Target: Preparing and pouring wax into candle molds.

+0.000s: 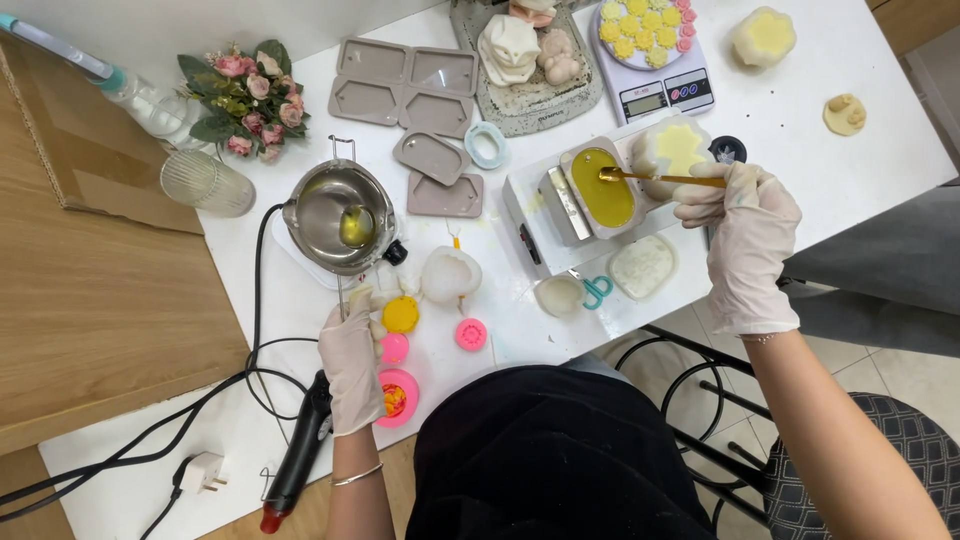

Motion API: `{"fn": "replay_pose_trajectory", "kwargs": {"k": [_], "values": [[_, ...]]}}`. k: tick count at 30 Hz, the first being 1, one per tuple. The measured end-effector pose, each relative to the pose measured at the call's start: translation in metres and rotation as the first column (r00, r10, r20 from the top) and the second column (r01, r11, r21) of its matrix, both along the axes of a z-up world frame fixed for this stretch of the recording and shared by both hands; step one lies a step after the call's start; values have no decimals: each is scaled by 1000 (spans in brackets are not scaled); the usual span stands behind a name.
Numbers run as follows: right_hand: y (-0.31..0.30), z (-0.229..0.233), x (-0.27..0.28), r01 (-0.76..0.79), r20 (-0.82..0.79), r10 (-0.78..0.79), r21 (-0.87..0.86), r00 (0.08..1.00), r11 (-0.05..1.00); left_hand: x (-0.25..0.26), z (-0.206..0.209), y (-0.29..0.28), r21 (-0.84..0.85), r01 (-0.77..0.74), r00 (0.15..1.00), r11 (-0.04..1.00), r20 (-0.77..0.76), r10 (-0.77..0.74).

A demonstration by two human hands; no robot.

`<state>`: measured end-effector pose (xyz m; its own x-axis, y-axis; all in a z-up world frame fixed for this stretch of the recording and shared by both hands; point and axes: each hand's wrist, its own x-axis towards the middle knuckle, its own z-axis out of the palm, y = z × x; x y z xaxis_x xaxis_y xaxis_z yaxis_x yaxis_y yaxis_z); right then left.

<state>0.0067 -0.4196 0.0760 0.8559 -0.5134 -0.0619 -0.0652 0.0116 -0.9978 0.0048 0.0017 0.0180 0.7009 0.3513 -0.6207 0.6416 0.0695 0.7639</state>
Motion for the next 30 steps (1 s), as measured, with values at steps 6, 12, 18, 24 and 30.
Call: {"fn": "replay_pose_trajectory", "kwargs": {"k": [6, 12, 18, 24, 30], "values": [[11, 8, 8, -24, 31, 27, -76, 999, 997, -1, 1, 1, 2, 7, 1000, 1000, 9, -7], [26, 24, 13, -29, 60, 44, -232, 997, 972, 0, -10, 4, 36, 8, 1000, 999, 5, -8], [33, 24, 17, -28, 58, 83, -632, 995, 775, 1, -7, 2, 42, 4, 1000, 999, -18, -3], [39, 22, 17, -90, 110, 199, -620, 974, 779, 2, -1, 1, 7, -7, 999, 1000, -42, 7], [46, 30, 16, -96, 70, 222, -749, 972, 656, 1, 7, -1, -6, -16, 999, 1000, -35, 15]]}}
